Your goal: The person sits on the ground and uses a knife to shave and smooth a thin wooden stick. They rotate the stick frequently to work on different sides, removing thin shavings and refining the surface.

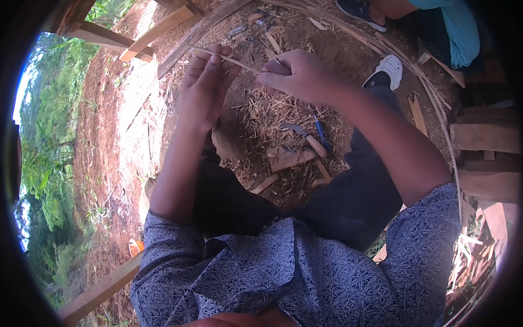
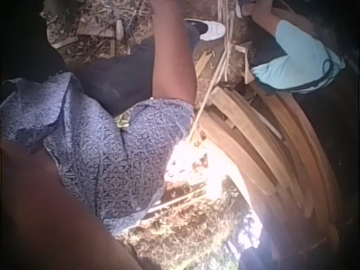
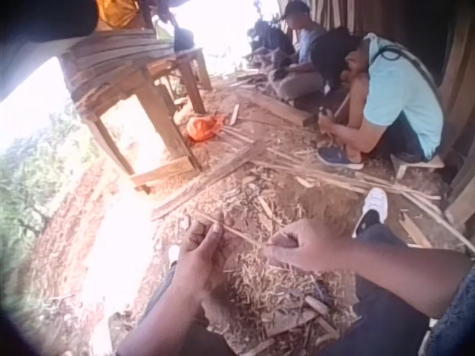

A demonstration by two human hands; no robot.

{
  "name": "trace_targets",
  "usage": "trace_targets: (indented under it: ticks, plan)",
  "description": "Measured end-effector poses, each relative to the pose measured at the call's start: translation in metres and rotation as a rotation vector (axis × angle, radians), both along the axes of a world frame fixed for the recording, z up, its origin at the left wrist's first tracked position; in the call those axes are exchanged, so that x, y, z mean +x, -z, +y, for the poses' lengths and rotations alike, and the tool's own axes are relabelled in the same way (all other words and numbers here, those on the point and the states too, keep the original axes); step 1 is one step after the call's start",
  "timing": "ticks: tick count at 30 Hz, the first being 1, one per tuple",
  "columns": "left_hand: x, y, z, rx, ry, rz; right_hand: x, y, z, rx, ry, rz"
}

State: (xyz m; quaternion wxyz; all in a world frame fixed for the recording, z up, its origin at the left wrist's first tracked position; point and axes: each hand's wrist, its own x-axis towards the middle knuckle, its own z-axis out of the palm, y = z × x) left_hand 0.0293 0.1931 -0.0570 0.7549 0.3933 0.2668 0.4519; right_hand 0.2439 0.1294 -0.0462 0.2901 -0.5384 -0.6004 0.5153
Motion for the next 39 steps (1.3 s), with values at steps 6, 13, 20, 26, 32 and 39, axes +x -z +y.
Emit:
trace_targets:
  ticks: [6,13,20,26,32,39]
  plan:
    - [-0.027,-0.001,0.022,0.083,-0.144,0.011,0.007,-0.005,-0.001,0.058,0.03,-0.059]
    - [-0.001,-0.01,0.002,0.0,-0.036,0.142,0.011,-0.002,0.001,0.053,0.024,-0.138]
    - [-0.001,0.01,0.005,0.16,0.126,0.302,0.005,-0.005,-0.002,0.057,0.023,-0.07]
    - [-0.024,-0.005,0.026,0.098,-0.205,0.153,0.005,-0.015,-0.005,0.075,0.017,-0.173]
    - [-0.031,-0.007,0.027,0.009,-0.198,0.141,0.013,-0.005,0.0,0.082,-0.001,-0.108]
    - [-0.002,0.002,0.005,0.135,0.098,0.246,0.007,-0.001,0.001,0.076,0.03,-0.083]
